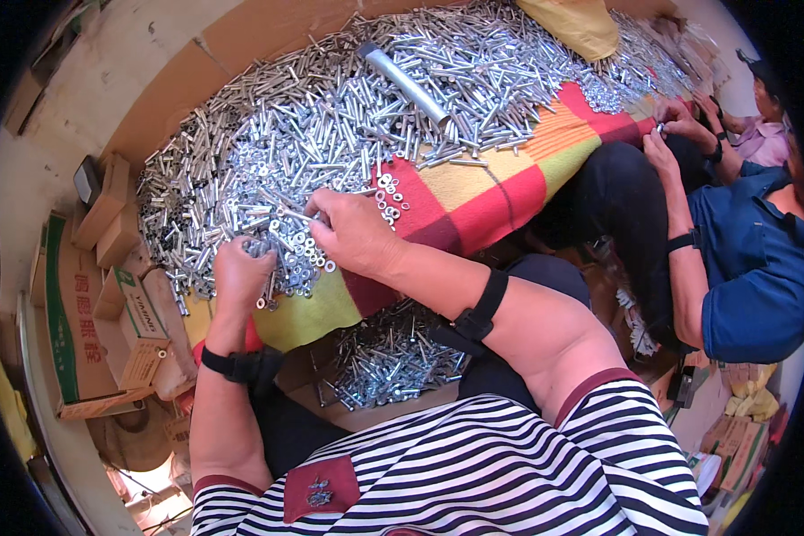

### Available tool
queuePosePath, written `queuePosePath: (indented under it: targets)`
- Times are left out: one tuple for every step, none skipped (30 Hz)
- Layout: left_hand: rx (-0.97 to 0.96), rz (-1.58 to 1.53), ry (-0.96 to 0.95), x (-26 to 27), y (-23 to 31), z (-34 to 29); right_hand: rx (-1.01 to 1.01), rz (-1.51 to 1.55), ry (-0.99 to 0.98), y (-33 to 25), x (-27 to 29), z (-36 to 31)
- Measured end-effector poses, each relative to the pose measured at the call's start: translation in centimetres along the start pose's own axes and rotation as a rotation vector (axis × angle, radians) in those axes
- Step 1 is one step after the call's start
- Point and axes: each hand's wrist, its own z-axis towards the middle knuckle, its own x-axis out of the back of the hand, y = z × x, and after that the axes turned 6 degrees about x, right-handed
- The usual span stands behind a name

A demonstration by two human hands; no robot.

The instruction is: The person is sorting and assembling small metal washers onto bolts.

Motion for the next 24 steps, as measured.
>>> queuePosePath:
  targets:
    - [-0.006, -0.001, -0.004, -0.1, 0.0, -0.1, -0.039, 0.142, 0.018, -0.1, 0.0, 0.0]
    - [0.135, -0.327, -0.128, -0.1, 0.1, -0.3, -0.115, 0.207, 0.002, -0.3, 0.3, 0.0]
    - [0.278, -0.649, -0.255, 0.3, 0.3, -0.6, -0.118, 0.205, 0.010, -0.7, 0.5, 0.1]
    - [0.365, -0.902, -0.411, 0.9, 1.2, -1.2, -0.136, 0.370, 0.084, -1.0, 0.8, 0.3]
    - [0.358, -0.900, -0.422, 1.3, 2.2, -1.4, -0.151, 0.534, 0.160, -1.2, 1.0, 0.3]
    - [0.408, -1.000, -0.493, 1.7, 3.0, -1.8, -0.152, 0.530, 0.166, -1.4, 1.2, 0.4]
    - [0.460, -1.100, -0.564, 1.8, 3.4, -1.9, -0.173, 0.567, 0.167, -1.5, 1.4, 0.4]
    - [0.450, -1.107, -0.601, 1.6, 3.4, -2.0, -0.194, 0.604, 0.167, -1.6, 1.5, 0.4]
    - [0.448, -1.107, -0.601, 1.6, 3.4, -2.1, -0.213, 0.645, 0.163, -1.7, 1.6, 0.5]
    - [0.434, -1.138, -0.608, 1.5, 3.3, -2.2, -0.223, 0.643, 0.120, -1.6, 1.6, 0.5]
    - [0.421, -1.170, -0.615, 1.5, 3.3, -2.2, -0.222, 0.642, 0.120, -1.5, 1.7, 0.4]
    - [0.421, -1.171, -0.614, 1.5, 3.1, -2.2, -0.248, 0.653, 0.074, -1.3, 1.7, 0.5]
    - [0.407, -1.198, -0.635, 1.5, 3.0, -2.1, -0.274, 0.665, 0.028, -1.2, 1.7, 0.5]
    - [0.393, -1.226, -0.656, 1.5, 2.9, -2.1, -0.274, 0.665, 0.026, -1.2, 1.7, 0.5]
    - [0.394, -1.228, -0.653, 1.3, 2.7, -2.0, -0.267, 0.669, 0.047, -1.2, 1.8, 0.5]
    - [0.387, -1.246, -0.654, 1.1, 2.4, -1.9, -0.260, 0.672, 0.068, -1.3, 1.8, 0.5]
    - [0.379, -1.263, -0.655, 1.1, 2.3, -1.9, -0.260, 0.673, 0.064, -1.4, 1.7, 0.5]
    - [0.380, -1.264, -0.653, 1.0, 2.3, -1.9, -0.243, 0.692, 0.132, -1.5, 1.6, 0.5]
    - [0.371, -1.280, -0.662, 1.0, 2.4, -1.9, -0.227, 0.710, 0.200, -1.5, 1.5, 0.5]
    - [0.362, -1.296, -0.671, 1.0, 2.4, -1.9, -0.227, 0.711, 0.199, -1.5, 1.4, 0.4]
    - [0.362, -1.296, -0.672, 0.9, 2.4, -2.0, -0.251, 0.693, 0.117, -1.4, 1.5, 0.4]
    - [0.392, -1.309, -0.663, 0.9, 2.5, -2.0, -0.275, 0.674, 0.036, -1.4, 1.5, 0.4]
    - [0.422, -1.321, -0.654, 0.9, 2.5, -2.1, -0.275, 0.675, 0.037, -1.5, 1.6, 0.4]
    - [0.423, -1.320, -0.654, 0.7, 2.3, -2.2, -0.276, 0.641, 0.022, -1.7, 1.8, 0.4]
